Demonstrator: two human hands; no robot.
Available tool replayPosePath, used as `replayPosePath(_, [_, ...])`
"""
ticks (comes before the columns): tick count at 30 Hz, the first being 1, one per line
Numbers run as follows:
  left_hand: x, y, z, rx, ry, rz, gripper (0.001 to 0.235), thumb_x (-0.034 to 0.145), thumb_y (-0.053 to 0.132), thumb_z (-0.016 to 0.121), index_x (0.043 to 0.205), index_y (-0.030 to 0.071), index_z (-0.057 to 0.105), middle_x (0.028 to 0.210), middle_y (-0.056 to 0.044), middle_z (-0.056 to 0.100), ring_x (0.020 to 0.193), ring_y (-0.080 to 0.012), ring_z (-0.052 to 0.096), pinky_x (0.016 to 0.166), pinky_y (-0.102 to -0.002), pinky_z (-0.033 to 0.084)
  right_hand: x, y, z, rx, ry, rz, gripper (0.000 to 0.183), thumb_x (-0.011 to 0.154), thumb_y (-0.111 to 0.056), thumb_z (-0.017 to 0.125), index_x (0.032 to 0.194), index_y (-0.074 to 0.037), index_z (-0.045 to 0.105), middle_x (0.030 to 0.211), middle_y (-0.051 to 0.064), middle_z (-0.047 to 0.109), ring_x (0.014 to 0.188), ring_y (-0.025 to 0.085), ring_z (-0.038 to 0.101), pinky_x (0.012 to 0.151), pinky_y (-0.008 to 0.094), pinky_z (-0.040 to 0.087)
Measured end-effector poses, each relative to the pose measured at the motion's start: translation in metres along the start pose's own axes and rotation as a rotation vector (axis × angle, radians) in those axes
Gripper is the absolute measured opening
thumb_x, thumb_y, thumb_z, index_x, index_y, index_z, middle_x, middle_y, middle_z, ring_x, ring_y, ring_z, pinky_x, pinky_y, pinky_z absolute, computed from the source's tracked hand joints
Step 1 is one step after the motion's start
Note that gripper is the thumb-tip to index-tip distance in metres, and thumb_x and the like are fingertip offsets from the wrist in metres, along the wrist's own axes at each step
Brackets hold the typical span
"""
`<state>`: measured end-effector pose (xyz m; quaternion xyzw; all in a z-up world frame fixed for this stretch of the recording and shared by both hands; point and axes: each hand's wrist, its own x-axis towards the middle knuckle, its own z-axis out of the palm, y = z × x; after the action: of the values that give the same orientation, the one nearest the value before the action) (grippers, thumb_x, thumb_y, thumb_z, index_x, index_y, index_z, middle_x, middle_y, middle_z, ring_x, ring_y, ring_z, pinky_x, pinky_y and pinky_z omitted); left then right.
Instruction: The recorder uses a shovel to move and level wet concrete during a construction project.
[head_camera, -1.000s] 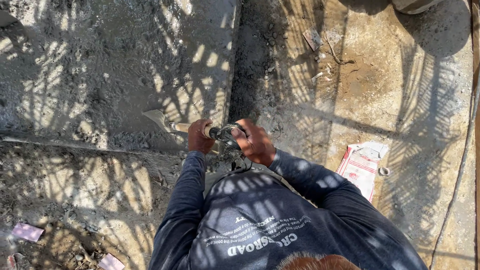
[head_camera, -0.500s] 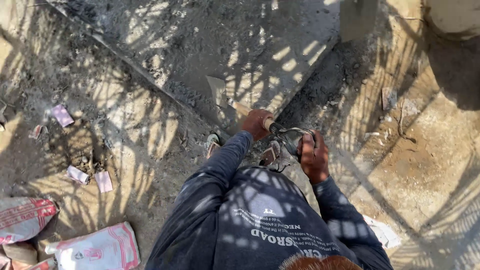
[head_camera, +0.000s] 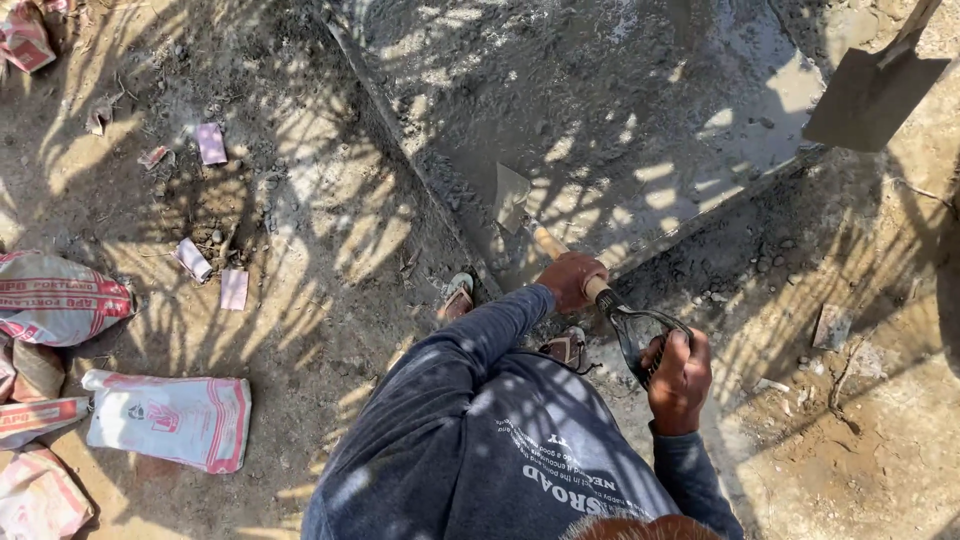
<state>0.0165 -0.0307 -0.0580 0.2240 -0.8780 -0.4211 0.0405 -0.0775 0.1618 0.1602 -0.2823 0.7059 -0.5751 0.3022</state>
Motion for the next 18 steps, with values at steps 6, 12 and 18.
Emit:
replayPosePath(6, [-0.005,-0.004,-0.016,-0.011,0.057,-0.002,0.037,0.075,0.026,0.087,0.107,0.020,0.069,0.107,-0.003,0.072,0.108,-0.0260,0.064,0.112,-0.050,0.043,0.008,0.009,0.007,0.021,-0.027,-0.018,0.027,0.113,-0.026,0.054,0.111,0.001,0.051,0.079,0.006,0.059,0.071,0.014,0.059,0.073,0.030,0.055])
replayPosePath(12, [-0.016,-0.001,-0.030,0.046,0.028,-0.028,0.041,0.073,0.024,0.089,0.108,0.019,0.069,0.114,-0.005,0.072,0.114,-0.0288,0.063,0.112,-0.049,0.042,-0.002,-0.027,0.020,-0.171,-0.004,0.176,0.031,0.107,-0.026,0.062,0.115,0.003,0.052,0.080,0.005,0.066,0.070,0.011,0.062,0.064,0.028,0.052])
replayPosePath(18, [-0.004,-0.031,-0.023,0.112,0.039,-0.047,0.038,0.071,0.022,0.090,0.103,0.019,0.070,0.112,-0.005,0.073,0.114,-0.0277,0.064,0.111,-0.046,0.042,0.004,-0.028,0.001,0.051,-0.104,0.325,0.032,0.099,-0.024,0.070,0.111,0.000,0.053,0.080,0.006,0.067,0.065,0.011,0.062,0.056,0.027,0.052])
